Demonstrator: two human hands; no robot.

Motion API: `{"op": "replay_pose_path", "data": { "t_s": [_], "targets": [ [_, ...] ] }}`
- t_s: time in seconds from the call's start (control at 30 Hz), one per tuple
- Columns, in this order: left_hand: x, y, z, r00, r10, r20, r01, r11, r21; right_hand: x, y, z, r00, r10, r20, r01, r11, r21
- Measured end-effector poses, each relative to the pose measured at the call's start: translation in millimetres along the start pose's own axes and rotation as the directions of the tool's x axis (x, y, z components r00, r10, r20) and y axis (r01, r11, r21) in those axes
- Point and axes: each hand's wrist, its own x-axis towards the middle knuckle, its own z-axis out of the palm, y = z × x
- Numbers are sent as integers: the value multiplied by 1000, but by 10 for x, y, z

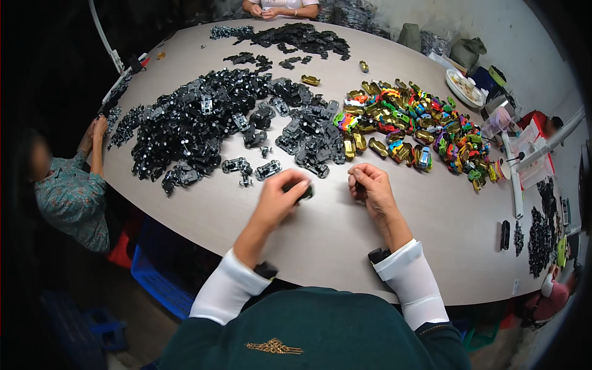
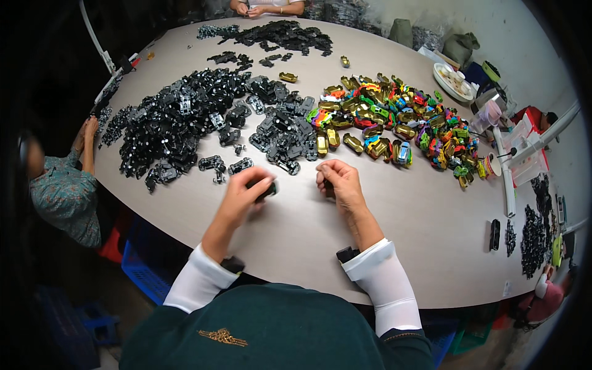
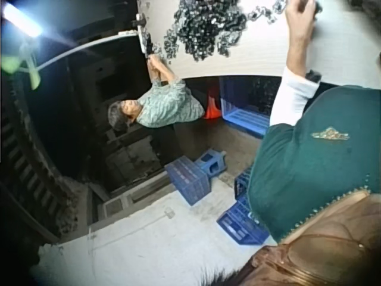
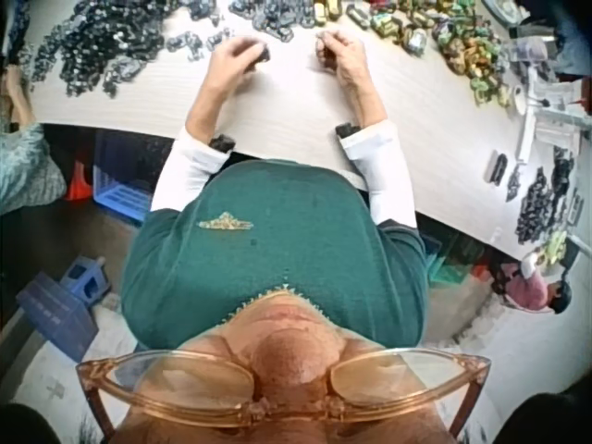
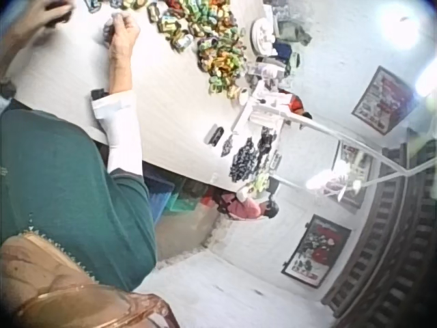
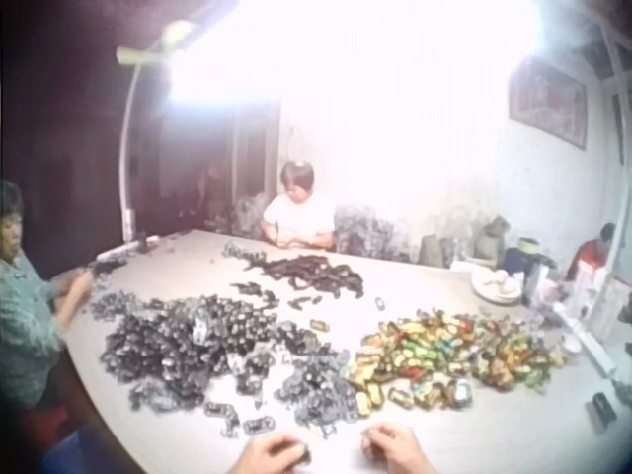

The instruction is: The person assembles small toy cars by hand at a table. They pick up a black chassis and a colored body, fit them together, and place the completed unit on the table. This process is repeated continuously with different colored bodies.

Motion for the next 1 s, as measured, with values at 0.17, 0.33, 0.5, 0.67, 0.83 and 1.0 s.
{"op": "replay_pose_path", "data": {
  "t_s": [0.17, 0.33, 0.5, 0.67, 0.83, 1.0],
  "targets": [
    [-1136, 261, -993, 997, -68, -45, 79, 943, 323, 252, 151, -265, 921, -366, -134, 270, 847, -458],
    [-2284, -246, -1991, 840, -346, -417, 520, 732, 440, 372, 25, -49, 820, -572, 24, 288, 376, -881],
    [-2304, -301, -1932, 937, -88, -340, 341, 452, 824, 519, 78, -87, 825, -546, 146, 257, 133, -957],
    [-1247, 314, -1251, 982, 7, -191, 113, 784, 611, 279, -36, -126, 815, -559, 156, 392, 333, -857],
    [-374, 282, -870, 932, 361, -26, -216, 612, 761, -20, -164, -50, 941, -303, 151, 331, 730, -598],
    [100, 46, -624, 891, 446, 85, -256, 339, 906, -142, -227, -114, 961, 193, 198, -164, 975, -150]
  ]
}}
